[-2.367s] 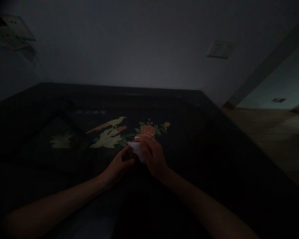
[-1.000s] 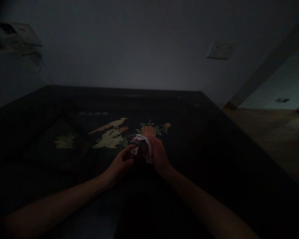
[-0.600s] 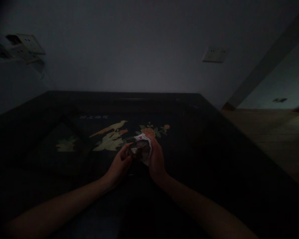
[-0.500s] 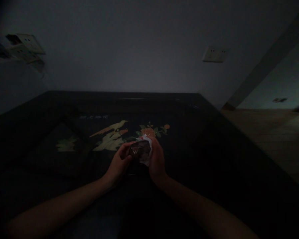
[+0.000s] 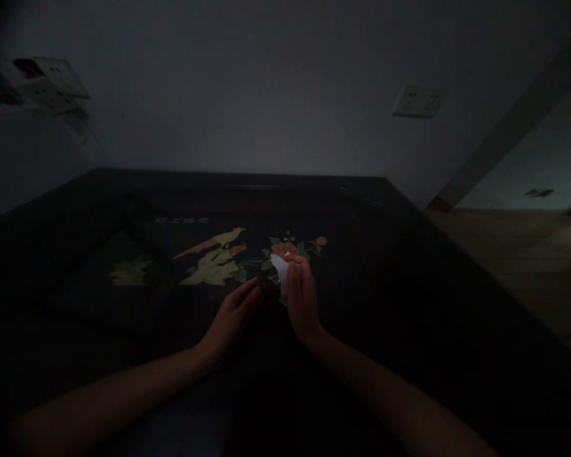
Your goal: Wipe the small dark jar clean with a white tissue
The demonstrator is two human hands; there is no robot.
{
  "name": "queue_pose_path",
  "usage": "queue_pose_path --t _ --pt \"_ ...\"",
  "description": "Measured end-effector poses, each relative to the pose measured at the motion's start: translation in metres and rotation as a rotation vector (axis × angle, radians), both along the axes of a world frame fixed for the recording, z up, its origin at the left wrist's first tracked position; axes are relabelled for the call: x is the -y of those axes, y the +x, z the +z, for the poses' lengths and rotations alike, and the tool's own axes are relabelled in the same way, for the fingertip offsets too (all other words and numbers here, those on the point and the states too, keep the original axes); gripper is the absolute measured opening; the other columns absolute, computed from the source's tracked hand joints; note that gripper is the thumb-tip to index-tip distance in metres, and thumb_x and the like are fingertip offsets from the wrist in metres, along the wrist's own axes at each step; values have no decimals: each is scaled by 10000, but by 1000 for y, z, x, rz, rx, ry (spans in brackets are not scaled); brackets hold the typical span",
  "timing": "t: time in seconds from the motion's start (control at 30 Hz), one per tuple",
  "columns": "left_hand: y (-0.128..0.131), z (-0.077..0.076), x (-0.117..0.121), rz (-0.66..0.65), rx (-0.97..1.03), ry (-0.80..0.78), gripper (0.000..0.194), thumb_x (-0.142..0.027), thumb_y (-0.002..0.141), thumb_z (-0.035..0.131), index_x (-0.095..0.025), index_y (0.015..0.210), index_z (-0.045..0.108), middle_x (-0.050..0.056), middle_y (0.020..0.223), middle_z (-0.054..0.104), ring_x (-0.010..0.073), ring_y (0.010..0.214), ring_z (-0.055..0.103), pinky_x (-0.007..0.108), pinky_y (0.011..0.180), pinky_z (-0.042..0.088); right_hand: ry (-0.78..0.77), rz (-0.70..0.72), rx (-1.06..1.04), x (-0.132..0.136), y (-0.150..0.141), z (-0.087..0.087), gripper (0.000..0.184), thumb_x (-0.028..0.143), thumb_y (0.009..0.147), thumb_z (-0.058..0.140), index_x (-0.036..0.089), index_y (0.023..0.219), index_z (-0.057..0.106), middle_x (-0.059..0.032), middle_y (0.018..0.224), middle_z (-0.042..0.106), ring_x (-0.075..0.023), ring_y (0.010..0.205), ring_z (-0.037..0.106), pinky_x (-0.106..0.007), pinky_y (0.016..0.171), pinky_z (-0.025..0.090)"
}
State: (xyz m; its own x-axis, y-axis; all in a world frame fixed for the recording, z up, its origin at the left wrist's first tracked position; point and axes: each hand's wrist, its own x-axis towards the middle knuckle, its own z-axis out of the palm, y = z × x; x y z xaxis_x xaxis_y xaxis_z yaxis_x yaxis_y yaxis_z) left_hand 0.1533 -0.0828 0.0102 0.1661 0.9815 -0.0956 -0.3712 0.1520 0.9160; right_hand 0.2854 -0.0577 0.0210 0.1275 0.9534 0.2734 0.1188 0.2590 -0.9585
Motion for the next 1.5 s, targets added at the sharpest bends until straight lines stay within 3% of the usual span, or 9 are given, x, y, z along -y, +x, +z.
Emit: queue_pose_path --t 0.17,0.33,0.5,0.7,0.83,1.07,1.27,1.37,1.5 --pt "0 3 -3 15 -46 41 512 -294 694 741 -172 1172 604 96 1239 621 274 1176 546 389 1035 374 63 33 98 9 -5 5 270 408 936 366 220 1021 540 -46 988 603 -169 853 567 -298 746 449" --pt "2 4 -4 -9 -10 -5 634 -211 607 789 -163 1198 565 110 1218 631 284 1151 565 396 1000 413 20 31 56 11 -6 7 272 415 924 387 222 1016 555 -35 932 608 -156 776 561 -272 671 440" --pt "0 -1 -7 7 26 -36 609 -213 599 797 -175 1169 587 95 1180 656 278 1128 583 391 982 428 -92 77 -144 6 -4 15 223 396 875 470 224 961 583 -2 820 619 -136 652 555 -241 547 421" --pt "-3 -10 -7 -7 132 -35 534 -245 633 789 -173 1134 618 91 1154 671 266 1104 600 377 987 420 -141 44 -396 -11 6 26 160 340 829 507 214 879 591 0 817 644 -152 677 593 -253 576 451" --pt "-4 -8 -8 -1 180 -44 494 -270 640 790 -162 1097 636 90 1116 683 254 1063 614 369 986 410 -100 119 -219 -11 10 28 180 343 852 496 223 899 622 -13 870 663 -165 725 603 -266 606 446" --pt "-2 -8 -10 -61 321 -67 586 -300 597 832 -188 1125 603 70 1048 673 207 964 628 324 899 448 118 283 172 -1 6 26 273 339 938 392 228 991 636 -44 1094 655 -194 1062 577 -328 926 402" --pt "-3 -7 -10 -175 330 -72 452 -295 691 774 -182 1105 632 70 1045 670 190 971 621 312 933 432 306 228 295 -1 8 21 264 312 956 363 221 1013 604 -68 1094 642 -197 1106 557 -359 964 391" --pt "-3 -6 -11 -196 294 -64 389 -289 721 747 -164 1078 652 81 1047 677 194 976 622 308 938 428 303 218 328 -1 9 21 276 311 959 349 214 1011 603 -81 1102 632 -203 1105 557 -375 966 398" --pt "-2 -10 -10 -184 235 -68 429 -275 645 795 -144 1030 658 80 969 692 199 888 638 309 858 460 293 243 383 0 8 22 315 334 964 329 214 1035 612 -87 1086 642 -214 1086 566 -391 953 411"
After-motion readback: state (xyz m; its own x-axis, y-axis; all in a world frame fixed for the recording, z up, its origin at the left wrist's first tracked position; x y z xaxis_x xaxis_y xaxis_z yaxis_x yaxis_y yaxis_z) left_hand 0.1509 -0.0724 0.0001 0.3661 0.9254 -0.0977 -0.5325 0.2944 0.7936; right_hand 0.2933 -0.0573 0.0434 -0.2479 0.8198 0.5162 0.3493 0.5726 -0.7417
